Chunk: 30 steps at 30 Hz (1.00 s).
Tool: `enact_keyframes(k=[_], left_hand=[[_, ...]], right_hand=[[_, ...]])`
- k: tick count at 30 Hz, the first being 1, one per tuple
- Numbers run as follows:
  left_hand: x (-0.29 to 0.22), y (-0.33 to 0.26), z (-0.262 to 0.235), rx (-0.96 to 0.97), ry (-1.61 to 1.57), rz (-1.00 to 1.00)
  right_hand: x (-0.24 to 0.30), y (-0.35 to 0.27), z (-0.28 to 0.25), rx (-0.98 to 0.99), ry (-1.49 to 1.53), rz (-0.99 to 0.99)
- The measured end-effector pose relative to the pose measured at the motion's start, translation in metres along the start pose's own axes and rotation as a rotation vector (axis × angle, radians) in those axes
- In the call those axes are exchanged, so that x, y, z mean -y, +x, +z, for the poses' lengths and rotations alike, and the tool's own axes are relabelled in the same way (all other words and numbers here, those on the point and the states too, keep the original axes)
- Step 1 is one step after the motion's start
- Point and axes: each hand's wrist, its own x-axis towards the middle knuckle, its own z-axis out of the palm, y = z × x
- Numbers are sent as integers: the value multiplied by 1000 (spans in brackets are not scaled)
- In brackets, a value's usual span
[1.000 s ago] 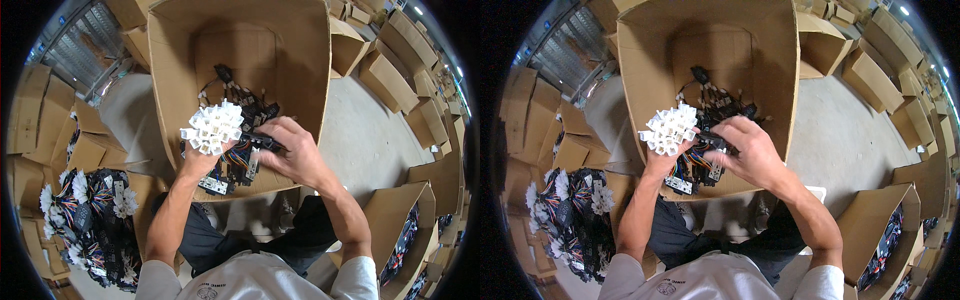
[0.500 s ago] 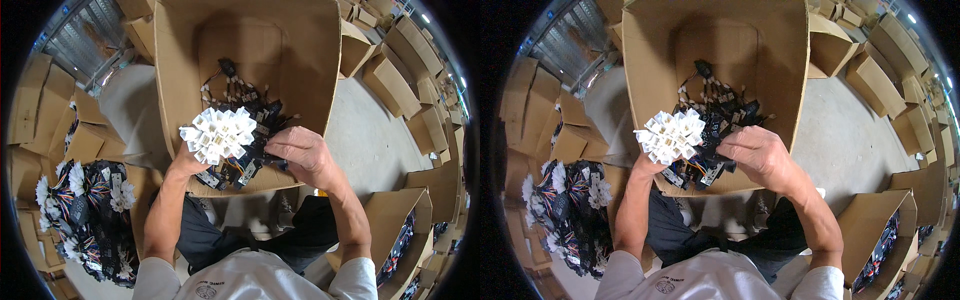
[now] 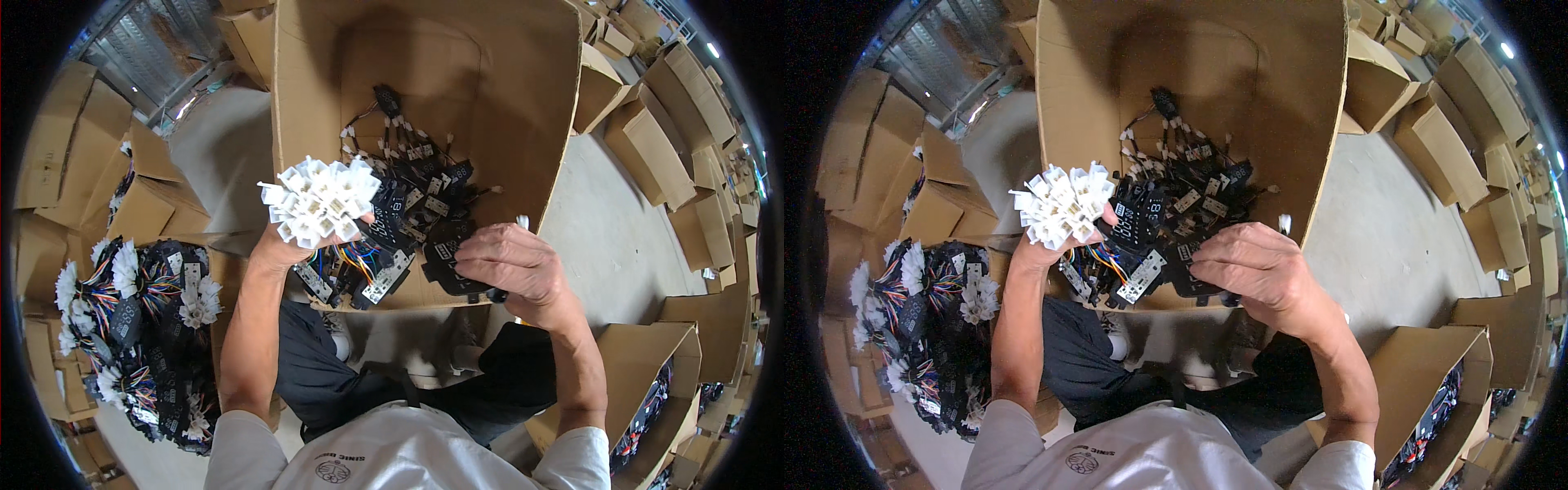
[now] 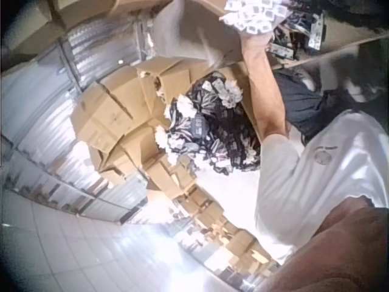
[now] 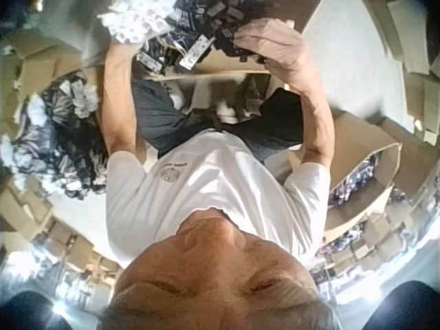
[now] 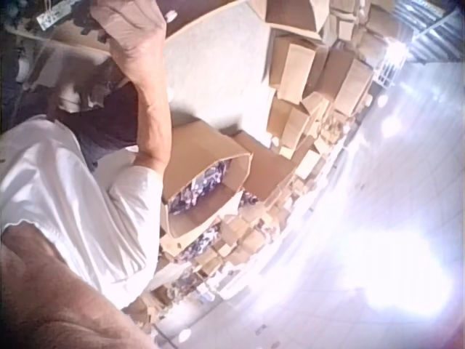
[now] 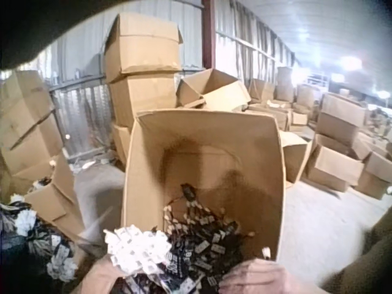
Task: The person gathers electronic wire harnesses from a cardboard box by hand, bundles them together, and secures them with a rubber band before gathering more wire harnesses from the box.
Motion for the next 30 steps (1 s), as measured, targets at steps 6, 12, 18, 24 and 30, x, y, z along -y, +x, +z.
enact_keyframes(k=[6, 12, 18, 24, 30], left_hand=[[-24, -4, 13, -124, -31, 22], [-27, -6, 10, -12, -310, -182], [-28, -6, 11, -126, -25, -6], [-32, -7, 13, -174, -65, 47], [-33, -13, 5, -140, -104, -11]], right_hand=[[-29, -15, 19, -72, -97, 246], [-54, -16, 52, -39, -261, 95], [-72, -14, 51, -173, 743, 781], [-92, -24, 49, -235, 1093, 791], [-52, -4, 51, -212, 178, 269]])
